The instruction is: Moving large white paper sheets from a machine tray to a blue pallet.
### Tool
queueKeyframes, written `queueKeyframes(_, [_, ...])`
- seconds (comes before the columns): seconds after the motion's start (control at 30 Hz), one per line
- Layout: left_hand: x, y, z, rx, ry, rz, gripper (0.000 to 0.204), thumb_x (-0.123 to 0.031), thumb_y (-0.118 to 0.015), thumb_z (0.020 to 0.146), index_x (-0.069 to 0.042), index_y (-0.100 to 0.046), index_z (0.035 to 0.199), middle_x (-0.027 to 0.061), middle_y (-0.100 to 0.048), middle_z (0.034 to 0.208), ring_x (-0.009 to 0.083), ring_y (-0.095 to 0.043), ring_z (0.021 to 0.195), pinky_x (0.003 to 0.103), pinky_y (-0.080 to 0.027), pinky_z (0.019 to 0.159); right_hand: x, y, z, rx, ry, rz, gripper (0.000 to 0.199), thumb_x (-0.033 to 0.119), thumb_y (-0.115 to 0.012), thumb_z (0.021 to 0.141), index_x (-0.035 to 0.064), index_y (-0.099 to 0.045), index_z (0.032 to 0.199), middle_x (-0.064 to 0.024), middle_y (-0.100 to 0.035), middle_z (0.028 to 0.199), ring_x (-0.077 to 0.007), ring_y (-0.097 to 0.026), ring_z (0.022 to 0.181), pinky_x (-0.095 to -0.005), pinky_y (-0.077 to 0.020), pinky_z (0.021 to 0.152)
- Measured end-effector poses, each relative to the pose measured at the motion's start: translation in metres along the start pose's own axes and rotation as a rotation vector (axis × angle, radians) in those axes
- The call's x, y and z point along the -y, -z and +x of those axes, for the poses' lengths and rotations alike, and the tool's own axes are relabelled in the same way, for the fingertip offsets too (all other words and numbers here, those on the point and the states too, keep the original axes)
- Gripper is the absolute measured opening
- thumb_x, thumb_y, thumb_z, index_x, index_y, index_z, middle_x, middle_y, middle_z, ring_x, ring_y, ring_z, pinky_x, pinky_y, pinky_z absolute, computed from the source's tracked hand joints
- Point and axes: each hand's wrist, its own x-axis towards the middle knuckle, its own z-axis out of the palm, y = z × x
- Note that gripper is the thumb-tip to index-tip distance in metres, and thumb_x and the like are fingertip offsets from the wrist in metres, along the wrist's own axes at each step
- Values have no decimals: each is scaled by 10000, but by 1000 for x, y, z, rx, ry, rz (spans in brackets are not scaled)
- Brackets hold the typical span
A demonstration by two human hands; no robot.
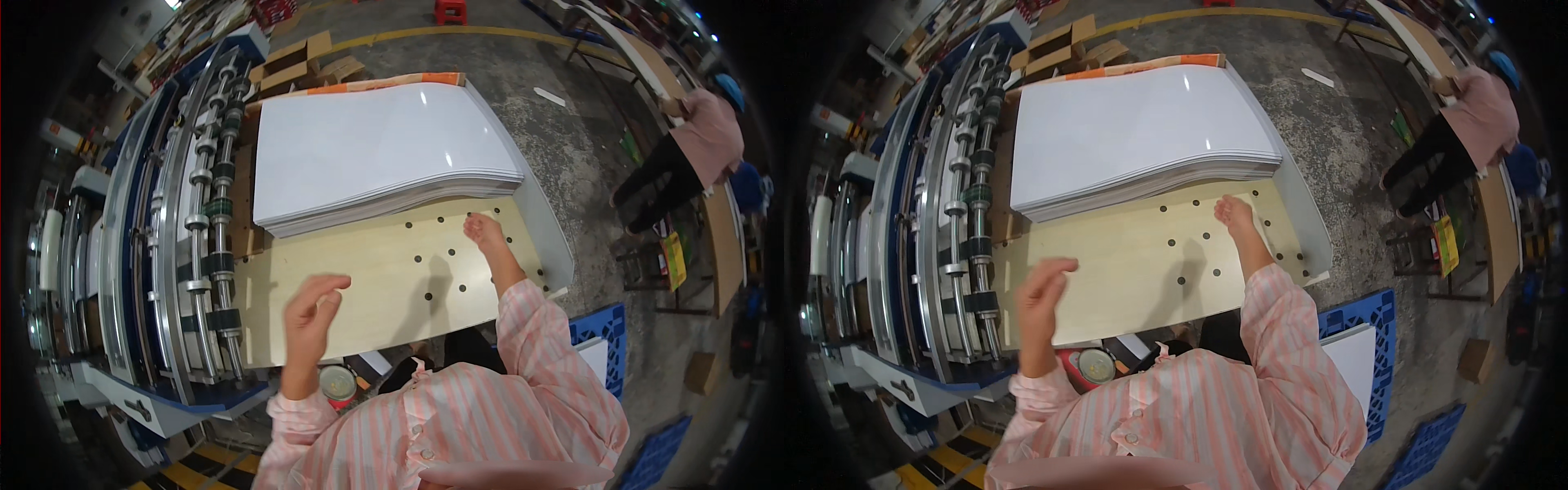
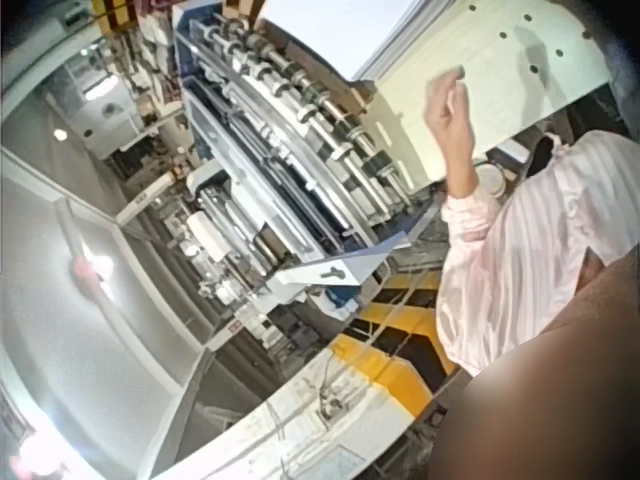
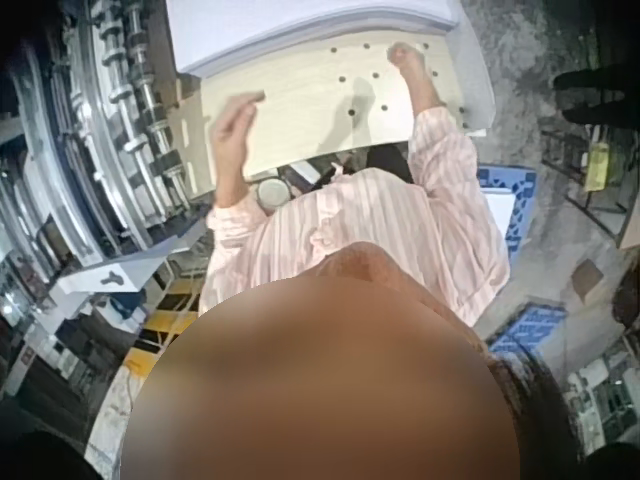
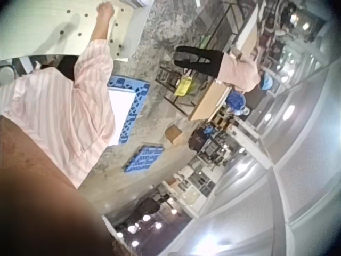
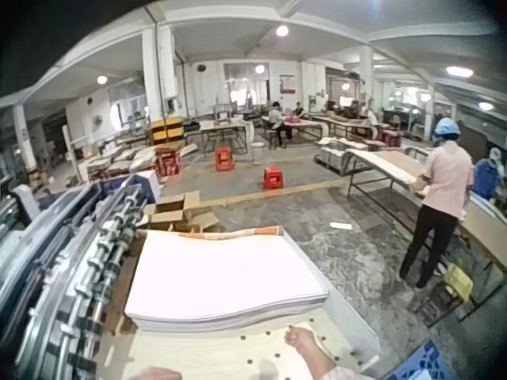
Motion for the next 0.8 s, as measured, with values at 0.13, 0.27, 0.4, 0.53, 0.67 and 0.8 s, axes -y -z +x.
queueKeyframes(0.13, [-95,-11,43,165,-388,-539,141,-54,-471,772,26,-587,781,144,-547,766,265,-530,720,318,-439,650,20,5,73,-19,-45,85,120,142,-519,745,32,-506,790,-92,-537,724,-223,-539,676,-321,-470,619])
queueKeyframes(0.27, [-134,-56,75,108,-442,-931,174,-123,-668,636,-65,-505,660,77,-437,620,183,-504,626,315,-442,594,46,-6,111,-289,-20,260,257,218,-471,802,5,-406,931,-117,-501,832,-257,-523,739,-386,-468,670])
queueKeyframes(0.4, [-142,-61,100,93,-352,-923,143,-112,-660,647,-88,-522,676,44,-453,673,159,-491,688,302,-435,647,68,-7,134,-287,-69,336,313,260,-488,802,-15,-376,900,-148,-478,879,-275,-505,808,-425,-438,770])
queueKeyframes(0.53, [-139,-71,125,146,-242,-935,112,-97,-649,661,-118,-545,697,0,-474,745,128,-473,770,284,-426,718,71,12,150,-231,-147,281,303,248,-500,795,-15,-381,887,-136,-471,851,-254,-498,767,-436,-436,753])
queueKeyframes(0.67, [-144,-74,141,205,-146,-933,105,-83,-638,675,-148,-568,719,-43,-496,816,96,-455,852,267,-416,788,68,12,157,-261,-119,214,270,251,-521,773,11,-413,837,-95,-477,782,-216,-490,688,-404,-444,711])
queueKeyframes(0.8, [-167,-80,150,168,-21,-908,53,-100,-618,699,-134,-578,708,-47,-503,827,92,-446,876,265,-400,821,71,-2,158,-263,-211,250,242,253,-530,752,36,-437,805,-78,-483,781,-194,-488,696,-354,-443,696])
